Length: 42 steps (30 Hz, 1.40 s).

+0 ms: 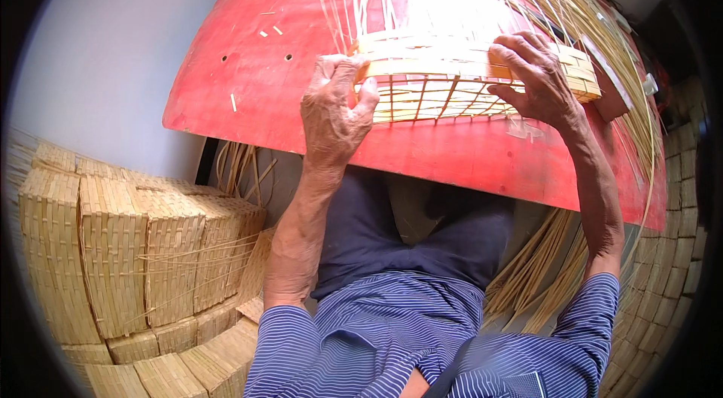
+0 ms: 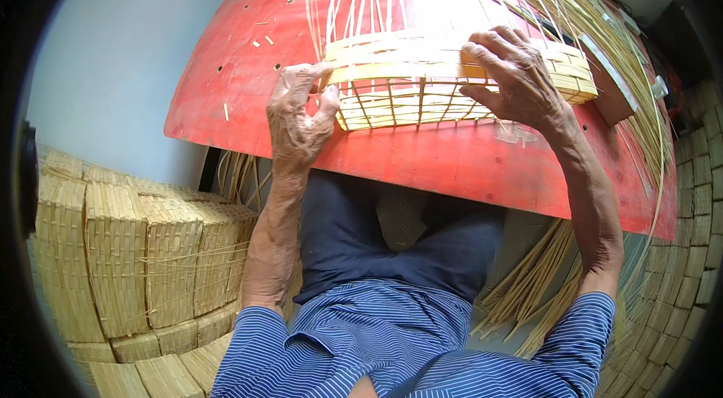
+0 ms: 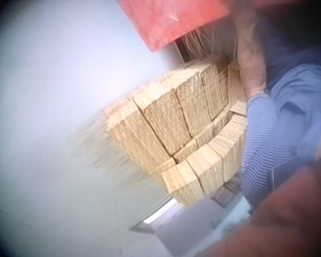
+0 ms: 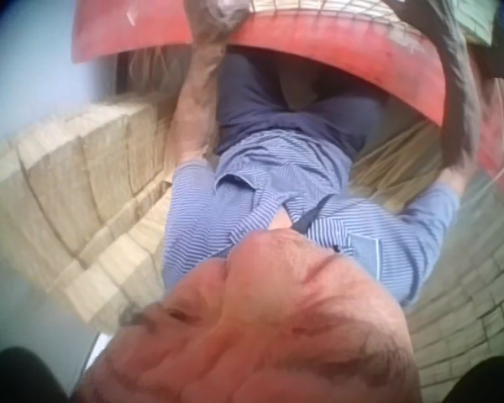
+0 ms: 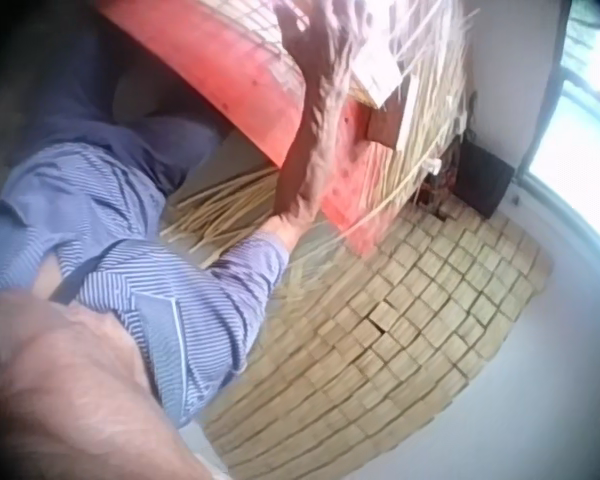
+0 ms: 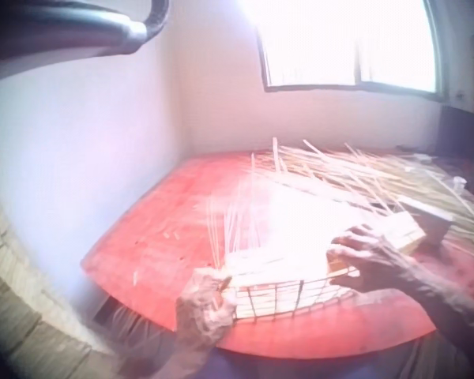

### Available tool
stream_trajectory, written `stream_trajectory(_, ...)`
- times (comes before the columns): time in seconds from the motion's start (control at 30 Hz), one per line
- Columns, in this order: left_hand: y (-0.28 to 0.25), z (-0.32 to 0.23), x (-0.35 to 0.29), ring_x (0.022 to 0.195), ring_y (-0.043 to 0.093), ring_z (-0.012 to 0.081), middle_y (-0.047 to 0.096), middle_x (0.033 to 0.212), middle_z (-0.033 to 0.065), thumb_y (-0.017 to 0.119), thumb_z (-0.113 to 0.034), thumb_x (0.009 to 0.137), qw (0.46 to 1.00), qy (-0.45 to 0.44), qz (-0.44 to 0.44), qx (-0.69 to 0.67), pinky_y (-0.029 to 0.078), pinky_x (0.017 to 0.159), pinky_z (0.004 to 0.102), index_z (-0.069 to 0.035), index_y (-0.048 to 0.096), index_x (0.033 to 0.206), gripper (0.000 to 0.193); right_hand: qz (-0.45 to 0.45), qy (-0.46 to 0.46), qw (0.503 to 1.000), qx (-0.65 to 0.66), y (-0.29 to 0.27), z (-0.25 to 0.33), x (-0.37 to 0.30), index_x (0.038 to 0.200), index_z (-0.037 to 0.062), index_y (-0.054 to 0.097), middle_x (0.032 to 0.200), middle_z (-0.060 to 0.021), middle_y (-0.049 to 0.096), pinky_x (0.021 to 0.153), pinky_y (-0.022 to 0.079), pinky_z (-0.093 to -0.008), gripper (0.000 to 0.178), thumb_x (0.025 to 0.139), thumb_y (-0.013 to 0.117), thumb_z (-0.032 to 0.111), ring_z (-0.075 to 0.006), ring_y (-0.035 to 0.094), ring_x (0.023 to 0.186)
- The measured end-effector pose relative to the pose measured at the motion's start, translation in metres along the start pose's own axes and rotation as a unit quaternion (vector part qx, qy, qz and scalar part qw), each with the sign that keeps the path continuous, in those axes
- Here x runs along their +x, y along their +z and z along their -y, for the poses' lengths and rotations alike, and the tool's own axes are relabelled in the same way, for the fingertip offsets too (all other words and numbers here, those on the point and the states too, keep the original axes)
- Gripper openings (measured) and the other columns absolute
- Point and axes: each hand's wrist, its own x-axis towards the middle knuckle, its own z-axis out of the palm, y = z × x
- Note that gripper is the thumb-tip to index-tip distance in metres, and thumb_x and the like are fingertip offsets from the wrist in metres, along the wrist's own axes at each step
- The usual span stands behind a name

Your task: The person weaves thin bamboo strips into a rectangular basket frame using a red perforated board as a jig. They interlace the strips by hand, adjust the frame, and occasionally tap it to tighten the weave.

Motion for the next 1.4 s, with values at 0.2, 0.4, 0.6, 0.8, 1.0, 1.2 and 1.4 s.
stream_trajectory(0.2,-0.022,-0.006,0.024,0.082,0.064,0.0286,0.058,0.093,0.0105,0.070,-0.014,0.078,0.989,0.010,0.144,0.014,0.053,0.075,0.0418,-0.005,0.061,0.102,0.027,0.030,0.056,0.998,-0.025,-0.004,-0.007,-0.009,0.131,0.0056,0.055,0.136,-0.0147,0.053,0.105,0.039,-0.0504,0.070,0.071,0.085,0.030,-0.0351,0.048,0.127)
stream_trajectory(0.4,-0.028,-0.002,0.047,0.072,0.058,0.0265,0.055,0.084,0.0117,0.071,-0.016,0.080,0.957,0.158,0.226,0.089,0.050,0.066,0.0401,-0.002,0.055,0.093,0.024,0.051,0.027,0.994,-0.090,-0.005,-0.010,-0.004,0.133,0.0039,0.056,0.123,-0.0185,0.057,0.101,0.040,-0.0505,0.070,0.078,0.079,0.039,-0.0347,0.053,0.116)
stream_trajectory(0.6,-0.028,0.003,0.064,0.075,0.056,0.0354,0.053,0.083,0.0159,0.072,-0.023,0.083,0.928,0.216,0.288,0.093,0.048,0.069,0.0445,0.000,0.051,0.090,0.032,0.053,0.092,0.990,-0.095,0.015,0.002,0.004,0.130,0.0018,0.055,0.114,-0.0196,0.057,0.094,0.044,-0.0535,0.057,0.081,0.073,0.025,-0.0370,0.054,0.110)
stream_trajectory(0.8,-0.034,0.014,0.068,0.081,0.055,0.0356,0.053,0.087,0.0165,0.072,-0.026,0.087,0.908,0.285,0.306,0.044,0.047,0.074,0.0446,0.000,0.049,0.094,0.035,0.053,0.046,0.988,-0.139,0.028,0.003,0.002,0.134,0.0017,0.052,0.126,-0.0234,0.055,0.101,0.043,-0.0558,0.047,0.089,0.060,0.014,-0.0383,0.055,0.116)
stream_trajectory(1.0,-0.030,0.018,0.072,0.077,0.053,0.0335,0.050,0.084,0.0152,0.071,-0.027,0.089,0.902,0.255,0.348,0.011,0.047,0.073,0.0449,-0.002,0.046,0.093,0.035,0.086,0.052,0.985,-0.141,0.028,0.002,0.000,0.137,0.0020,0.051,0.127,-0.0233,0.056,0.103,0.042,-0.0578,0.050,0.087,0.057,0.008,-0.0373,0.055,0.118)
stream_trajectory(1.2,-0.037,0.018,0.073,0.073,0.051,0.0317,0.047,0.079,0.0132,0.070,-0.028,0.091,0.898,0.231,0.375,-0.007,0.045,0.069,0.0430,-0.003,0.044,0.090,0.036,0.094,0.047,0.985,-0.139,0.029,0.004,0.000,0.138,0.0026,0.050,0.129,-0.0229,0.054,0.105,0.040,-0.0582,0.051,0.088,0.057,0.006,-0.0373,0.053,0.119)
stream_trajectory(1.4,-0.038,0.027,0.071,0.071,0.050,0.0309,0.047,0.078,0.0130,0.069,-0.027,0.092,0.899,0.256,0.354,-0.022,0.044,0.067,0.0423,-0.003,0.046,0.089,0.034,0.100,0.047,0.983,-0.146,0.028,0.008,0.000,0.140,0.0031,0.048,0.129,-0.0230,0.054,0.106,0.039,-0.0584,0.053,0.088,0.057,0.005,-0.0380,0.053,0.119)
